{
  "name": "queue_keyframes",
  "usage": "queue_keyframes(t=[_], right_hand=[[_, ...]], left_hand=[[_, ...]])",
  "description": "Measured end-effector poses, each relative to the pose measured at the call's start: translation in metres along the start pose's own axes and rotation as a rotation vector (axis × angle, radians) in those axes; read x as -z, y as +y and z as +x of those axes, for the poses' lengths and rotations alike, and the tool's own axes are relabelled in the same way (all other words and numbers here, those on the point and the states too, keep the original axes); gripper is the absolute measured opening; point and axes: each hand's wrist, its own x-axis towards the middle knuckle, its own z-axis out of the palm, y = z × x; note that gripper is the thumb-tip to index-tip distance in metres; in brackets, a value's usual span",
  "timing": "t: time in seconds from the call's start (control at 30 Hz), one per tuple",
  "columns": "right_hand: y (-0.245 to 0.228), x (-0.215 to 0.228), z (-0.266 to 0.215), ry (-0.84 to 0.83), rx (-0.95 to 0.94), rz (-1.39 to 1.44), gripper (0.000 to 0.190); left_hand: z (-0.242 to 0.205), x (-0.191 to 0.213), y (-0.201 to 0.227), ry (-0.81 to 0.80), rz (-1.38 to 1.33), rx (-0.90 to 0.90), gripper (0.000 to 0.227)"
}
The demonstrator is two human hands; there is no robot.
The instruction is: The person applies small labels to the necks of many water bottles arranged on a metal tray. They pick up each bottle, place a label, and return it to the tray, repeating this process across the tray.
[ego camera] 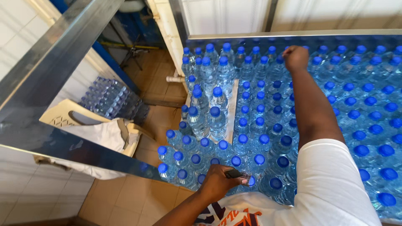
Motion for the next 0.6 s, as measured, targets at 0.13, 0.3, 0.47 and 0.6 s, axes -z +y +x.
queue_keyframes(t=[0.13,0.3,0.47,0.6], right_hand=[[-0.04,0.027,-0.019,0.098,0.194,-0.142,0.008],[-0.048,0.033,-0.029,-0.135,0.406,-0.322,0.018],[-0.055,0.027,-0.038,-0.048,0.388,-0.283,0.036],[-0.062,0.031,-0.049,-0.1,0.227,-0.285,0.059]], left_hand=[[-0.001,-0.002,-0.001,-0.029,-0.033,-0.017,0.051],[-0.001,-0.003,-0.004,-0.023,-0.018,-0.067,0.057],[-0.001,-0.001,-0.005,-0.044,-0.064,0.011,0.058],[-0.001,-0.002,-0.013,-0.03,-0.176,-0.063,0.058]])
